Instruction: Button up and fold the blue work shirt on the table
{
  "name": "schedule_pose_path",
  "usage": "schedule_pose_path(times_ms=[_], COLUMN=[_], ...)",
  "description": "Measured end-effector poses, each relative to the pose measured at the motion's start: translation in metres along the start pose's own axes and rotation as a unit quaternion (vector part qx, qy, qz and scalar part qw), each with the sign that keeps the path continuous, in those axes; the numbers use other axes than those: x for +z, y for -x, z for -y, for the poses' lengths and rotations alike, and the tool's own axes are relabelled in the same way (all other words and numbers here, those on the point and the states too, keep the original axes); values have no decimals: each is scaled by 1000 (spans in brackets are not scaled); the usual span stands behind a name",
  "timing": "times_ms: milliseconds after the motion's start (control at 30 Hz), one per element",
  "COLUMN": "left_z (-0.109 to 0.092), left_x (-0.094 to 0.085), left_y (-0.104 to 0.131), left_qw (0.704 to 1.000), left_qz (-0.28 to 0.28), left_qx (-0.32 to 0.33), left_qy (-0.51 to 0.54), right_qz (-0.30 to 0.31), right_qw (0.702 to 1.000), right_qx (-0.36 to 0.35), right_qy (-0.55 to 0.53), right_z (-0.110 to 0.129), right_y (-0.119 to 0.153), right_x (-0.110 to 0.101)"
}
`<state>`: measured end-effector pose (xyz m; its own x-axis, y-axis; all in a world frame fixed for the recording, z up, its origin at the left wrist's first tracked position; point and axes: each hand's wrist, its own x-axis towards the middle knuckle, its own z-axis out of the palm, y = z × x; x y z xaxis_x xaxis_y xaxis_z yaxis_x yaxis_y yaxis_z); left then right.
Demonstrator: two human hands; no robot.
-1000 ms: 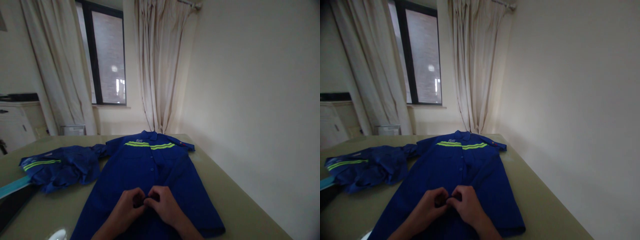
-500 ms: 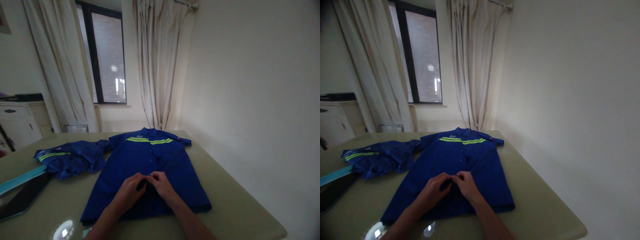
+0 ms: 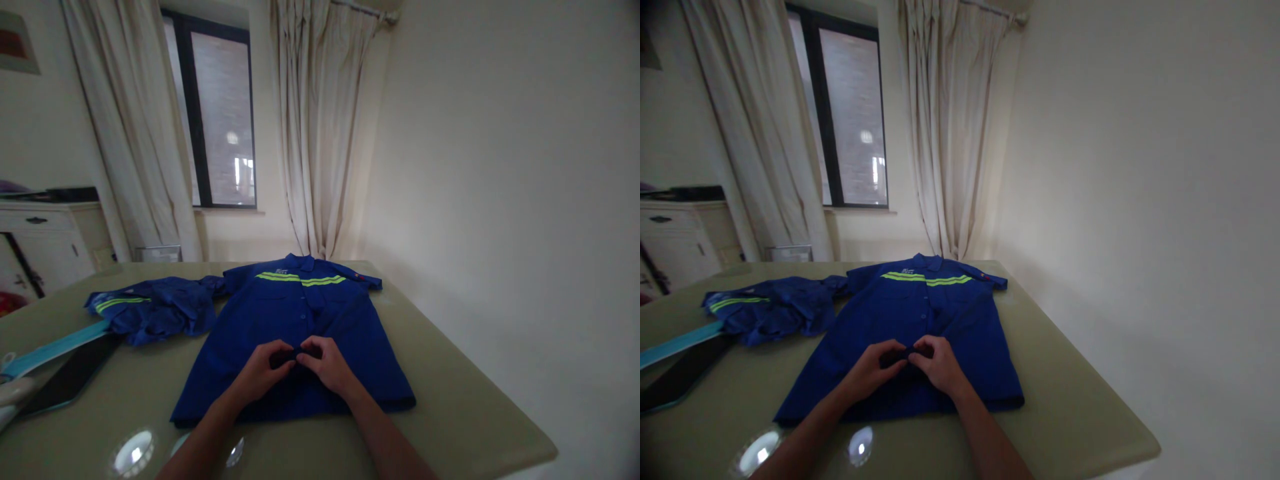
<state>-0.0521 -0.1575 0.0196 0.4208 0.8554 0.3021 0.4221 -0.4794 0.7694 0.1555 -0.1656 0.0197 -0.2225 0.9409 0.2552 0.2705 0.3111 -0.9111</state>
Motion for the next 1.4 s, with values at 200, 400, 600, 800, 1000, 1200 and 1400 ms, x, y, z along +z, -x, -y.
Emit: schedule_pose_path(times_ms=[200, 400, 600, 800, 1000, 1200, 1400], left_z=[-1, -4, 4, 9, 5, 3, 11], left_x=[-5, -8, -7, -7, -7, -4, -1], left_y=[-2, -3, -3, -5, -4, -4, -6], left_qw=[999, 999, 999, 998, 999, 992, 983], left_qz=[50, 23, 15, 10, 14, 9, -13], left_qx=[0, 43, 26, -17, -8, -32, -62], left_qy=[18, -7, 21, 58, 52, 123, 172], right_qz=[-25, -26, -13, -5, -24, -28, -32], right_qw=[998, 999, 999, 999, 999, 998, 998], right_qx=[-26, -23, -22, -31, -36, -50, -43], right_qy=[49, 28, 23, 2, 7, 15, 29], right_z=[2, 6, 7, 5, 0, 7, 6], right_y=[4, 5, 6, 6, 4, 7, 8], right_x=[6, 7, 8, 9, 8, 8, 8])
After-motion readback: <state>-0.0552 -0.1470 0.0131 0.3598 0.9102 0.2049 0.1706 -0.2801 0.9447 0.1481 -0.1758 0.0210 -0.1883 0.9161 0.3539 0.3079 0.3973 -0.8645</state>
